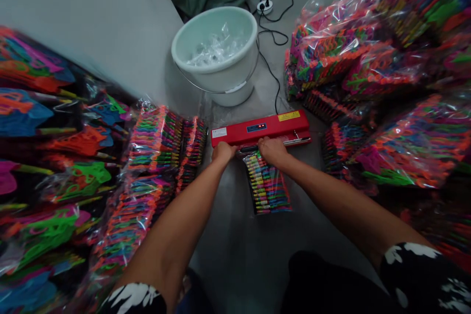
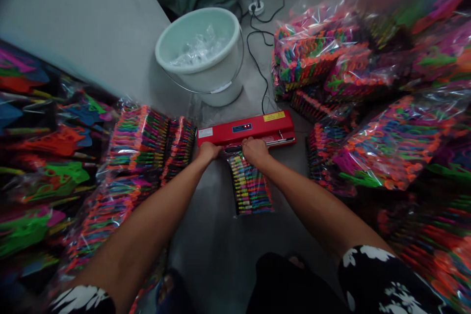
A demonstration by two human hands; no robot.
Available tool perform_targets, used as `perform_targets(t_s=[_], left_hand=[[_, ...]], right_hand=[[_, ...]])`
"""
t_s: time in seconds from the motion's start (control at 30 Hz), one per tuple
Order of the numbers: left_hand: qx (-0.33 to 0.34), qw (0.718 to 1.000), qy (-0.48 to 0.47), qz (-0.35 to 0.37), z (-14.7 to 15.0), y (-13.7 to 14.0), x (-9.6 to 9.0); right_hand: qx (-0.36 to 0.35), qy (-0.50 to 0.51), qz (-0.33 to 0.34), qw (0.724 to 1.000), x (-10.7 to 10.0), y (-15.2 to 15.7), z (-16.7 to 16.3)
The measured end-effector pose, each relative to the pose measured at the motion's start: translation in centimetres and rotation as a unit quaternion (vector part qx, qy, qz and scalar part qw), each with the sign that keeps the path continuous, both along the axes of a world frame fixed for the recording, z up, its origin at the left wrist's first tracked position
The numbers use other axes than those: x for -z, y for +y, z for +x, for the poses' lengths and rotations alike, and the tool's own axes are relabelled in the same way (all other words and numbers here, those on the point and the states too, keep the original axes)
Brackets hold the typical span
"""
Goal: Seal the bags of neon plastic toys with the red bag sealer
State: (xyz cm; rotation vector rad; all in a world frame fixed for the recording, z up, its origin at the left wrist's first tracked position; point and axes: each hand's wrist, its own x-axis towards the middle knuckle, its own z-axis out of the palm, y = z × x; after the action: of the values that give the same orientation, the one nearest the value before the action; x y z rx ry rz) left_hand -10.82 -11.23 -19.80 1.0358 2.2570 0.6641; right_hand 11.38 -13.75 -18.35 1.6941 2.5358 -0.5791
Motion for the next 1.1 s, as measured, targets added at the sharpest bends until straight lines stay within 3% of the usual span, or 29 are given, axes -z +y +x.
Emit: perform_targets(t_s=[0.17,0.5,0.87,1.1], left_hand=[[-0.026,0.995,0.081,-0.059,1.1,1.4,0.2],[-0.053,0.994,0.070,-0.058,1.3,1.4,0.8],[-0.064,0.995,0.043,-0.059,2.3,1.1,-0.4],[-0.049,0.990,0.098,-0.088,3.3,1.0,-1.5]], right_hand=[[0.001,-0.004,-0.005,1.000,-0.3,-0.2,0.0],[0.006,-0.001,0.000,1.000,0.1,-0.2,-0.1],[0.016,0.011,0.000,1.000,0.7,0.0,-0.2],[0.026,0.019,-0.005,0.999,0.6,0.1,-0.3]])
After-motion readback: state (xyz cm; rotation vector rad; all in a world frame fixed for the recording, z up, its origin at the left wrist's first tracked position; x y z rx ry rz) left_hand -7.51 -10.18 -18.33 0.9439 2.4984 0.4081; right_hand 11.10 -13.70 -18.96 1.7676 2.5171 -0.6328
